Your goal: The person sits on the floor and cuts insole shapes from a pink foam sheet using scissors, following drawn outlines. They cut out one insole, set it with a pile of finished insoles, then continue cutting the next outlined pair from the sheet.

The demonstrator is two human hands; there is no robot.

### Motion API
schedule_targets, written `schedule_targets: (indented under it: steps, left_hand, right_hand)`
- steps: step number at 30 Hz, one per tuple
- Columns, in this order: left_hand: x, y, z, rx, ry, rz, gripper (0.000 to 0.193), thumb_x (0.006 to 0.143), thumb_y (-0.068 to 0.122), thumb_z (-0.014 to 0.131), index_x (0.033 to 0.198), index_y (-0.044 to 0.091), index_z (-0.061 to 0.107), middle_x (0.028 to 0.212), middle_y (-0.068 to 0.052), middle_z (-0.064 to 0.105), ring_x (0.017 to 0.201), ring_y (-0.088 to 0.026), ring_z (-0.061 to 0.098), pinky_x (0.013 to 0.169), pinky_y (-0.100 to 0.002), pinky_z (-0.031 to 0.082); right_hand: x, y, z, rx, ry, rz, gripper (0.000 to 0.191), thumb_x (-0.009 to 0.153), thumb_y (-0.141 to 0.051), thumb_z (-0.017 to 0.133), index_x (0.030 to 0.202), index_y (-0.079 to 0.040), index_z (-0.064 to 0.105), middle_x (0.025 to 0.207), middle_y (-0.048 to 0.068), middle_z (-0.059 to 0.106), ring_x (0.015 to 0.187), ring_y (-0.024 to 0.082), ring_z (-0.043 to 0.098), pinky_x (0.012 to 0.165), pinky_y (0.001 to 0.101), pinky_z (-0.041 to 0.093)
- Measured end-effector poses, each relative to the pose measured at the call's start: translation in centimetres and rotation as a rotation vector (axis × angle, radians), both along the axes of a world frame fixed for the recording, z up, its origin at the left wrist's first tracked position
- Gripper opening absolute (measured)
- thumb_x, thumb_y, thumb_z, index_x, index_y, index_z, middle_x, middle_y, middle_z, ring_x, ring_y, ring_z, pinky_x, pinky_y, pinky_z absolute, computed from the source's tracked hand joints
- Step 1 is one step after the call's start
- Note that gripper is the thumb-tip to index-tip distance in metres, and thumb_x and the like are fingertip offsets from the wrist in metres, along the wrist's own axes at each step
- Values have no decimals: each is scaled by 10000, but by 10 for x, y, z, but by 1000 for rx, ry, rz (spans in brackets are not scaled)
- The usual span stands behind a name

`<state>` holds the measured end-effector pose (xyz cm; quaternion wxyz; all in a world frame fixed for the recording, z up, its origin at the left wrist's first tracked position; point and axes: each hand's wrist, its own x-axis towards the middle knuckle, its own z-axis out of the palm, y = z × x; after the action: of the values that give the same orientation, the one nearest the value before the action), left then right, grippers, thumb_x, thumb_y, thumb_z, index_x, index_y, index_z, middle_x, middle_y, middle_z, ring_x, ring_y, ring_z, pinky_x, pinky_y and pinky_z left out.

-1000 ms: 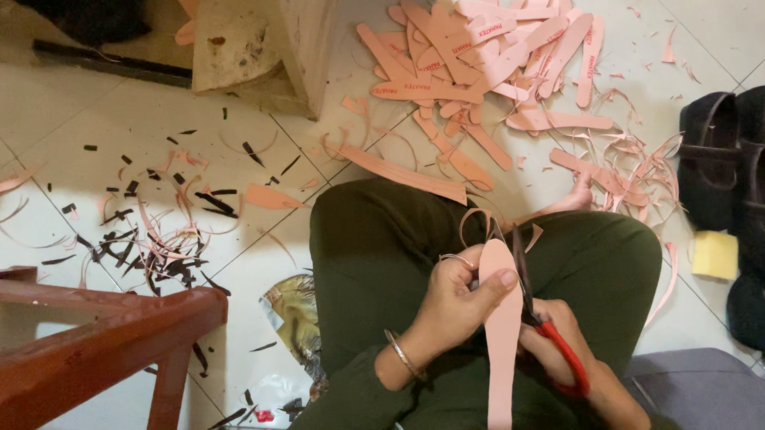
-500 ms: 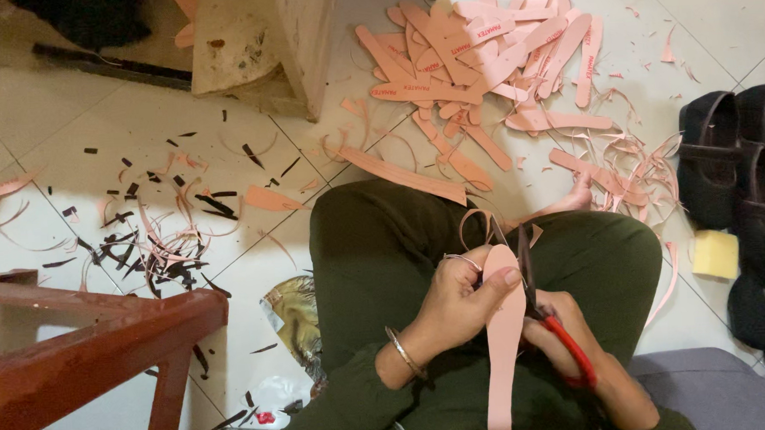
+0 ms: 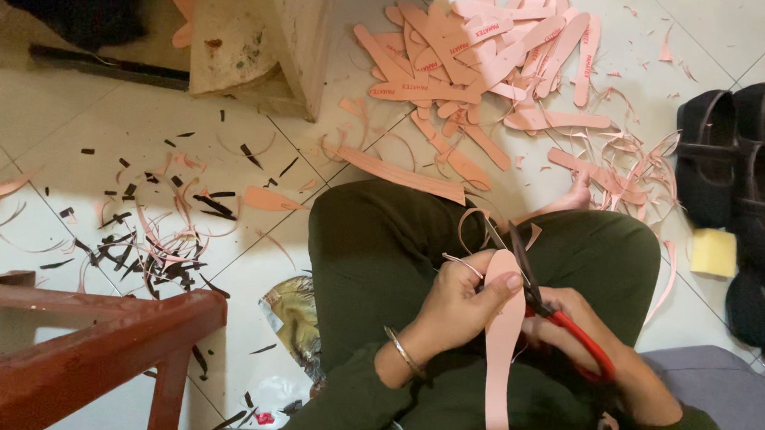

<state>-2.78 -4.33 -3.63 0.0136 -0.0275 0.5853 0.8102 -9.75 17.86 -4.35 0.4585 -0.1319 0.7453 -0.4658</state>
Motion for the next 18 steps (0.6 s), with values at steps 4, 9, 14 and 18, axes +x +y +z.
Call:
schedule_targets:
  steps: [4, 9, 14, 18]
  left_hand:
    - [1, 0, 4, -59, 22, 2, 247, 1026, 274, 647, 970, 34, 669, 758, 32, 661, 691, -11, 588, 598, -224, 487]
    - [1, -1, 6, -22, -1, -17, 243, 1026, 272, 647, 980, 35, 670, 750, 34, 658, 676, -14, 585, 590, -225, 482]
    - [-1, -3, 6, -34, -4, -19, 238, 1018, 267, 649, 990, 33, 682, 758, 30, 671, 681, -14, 592, 592, -225, 492]
    - [0, -4, 4, -41, 0, -22, 230, 1017, 257, 655, 1009, 29, 684, 782, 26, 685, 707, -14, 601, 616, -226, 507]
  right_hand:
    - [-8, -1, 7, 7, 89, 77, 173, 814, -176, 627, 802, -12, 678, 626, 45, 662, 572, 132, 610, 533, 288, 498]
    - [-8, -1, 15, 4, 103, 104, 190, 815, -175, 608, 751, -3, 661, 585, 55, 642, 524, 135, 595, 492, 291, 493]
    - [-7, -3, 23, 12, -25, 17, 150, 786, -122, 611, 737, 11, 658, 571, 55, 608, 489, 137, 554, 455, 298, 446]
    - [-12, -2, 26, 71, -39, 52, 170, 802, -128, 639, 713, 15, 658, 527, 55, 583, 456, 129, 526, 437, 292, 427]
